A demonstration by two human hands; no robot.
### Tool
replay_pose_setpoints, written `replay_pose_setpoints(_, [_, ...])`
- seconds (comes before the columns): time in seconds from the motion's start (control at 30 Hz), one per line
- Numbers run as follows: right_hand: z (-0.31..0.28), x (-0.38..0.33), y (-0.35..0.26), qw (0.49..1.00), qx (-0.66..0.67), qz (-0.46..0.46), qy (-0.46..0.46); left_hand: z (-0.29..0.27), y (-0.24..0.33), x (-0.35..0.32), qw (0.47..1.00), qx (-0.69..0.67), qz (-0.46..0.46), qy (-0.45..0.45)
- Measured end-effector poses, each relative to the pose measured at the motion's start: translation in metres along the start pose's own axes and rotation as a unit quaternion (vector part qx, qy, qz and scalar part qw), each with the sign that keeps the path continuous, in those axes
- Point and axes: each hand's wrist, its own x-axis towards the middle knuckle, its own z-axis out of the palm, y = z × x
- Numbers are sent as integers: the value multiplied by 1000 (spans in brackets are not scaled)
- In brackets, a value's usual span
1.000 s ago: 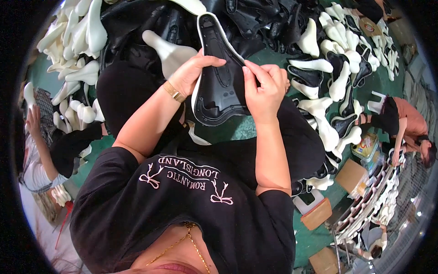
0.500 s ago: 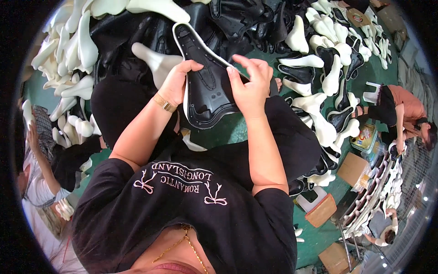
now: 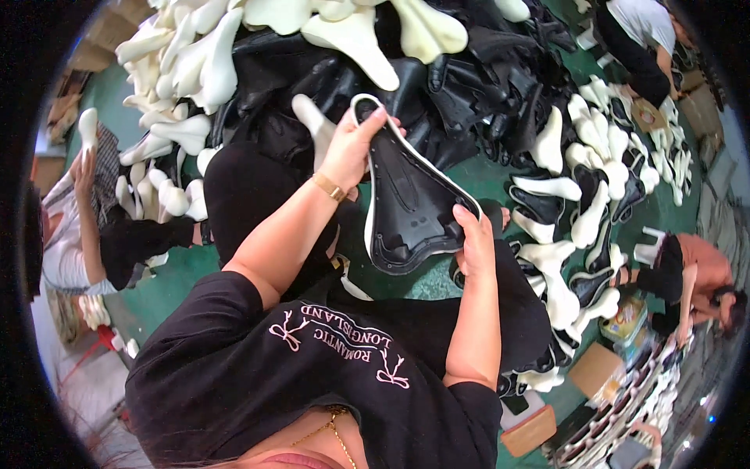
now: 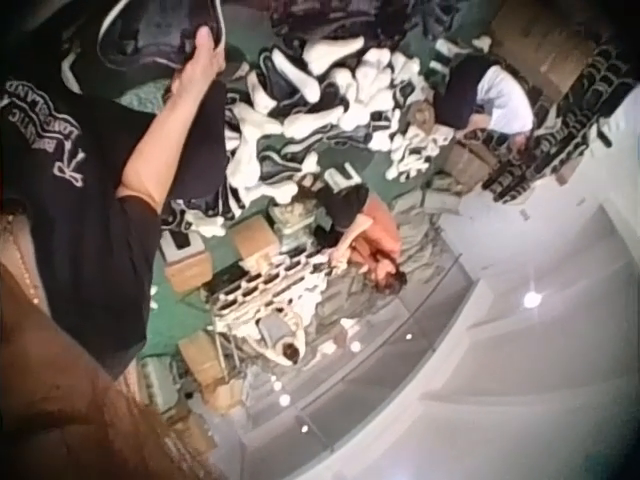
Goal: Inspecting and sorting bicycle saddles from a large pile on the floor.
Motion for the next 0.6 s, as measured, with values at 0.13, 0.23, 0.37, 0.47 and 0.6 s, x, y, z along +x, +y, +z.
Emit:
replay_pose_setpoints(0.13, [-59,18,-7,993,-49,-19,103,0,-27,9,969,238,-58,14])
replay_pose_setpoints(0.23, [-86,20,-60,963,-40,-87,251,-19,-19,27,952,241,-103,155])
replay_pose_setpoints(0.37, [-136,58,-75,867,306,-262,293,-131,-38,57,793,492,26,359])
replay_pose_setpoints(0.47, [-171,106,-45,951,155,-193,183,-133,-68,52,723,509,-92,457])
replay_pose_setpoints(0.6, [-78,194,17,845,-446,-188,228,-168,-83,67,662,526,-144,514])
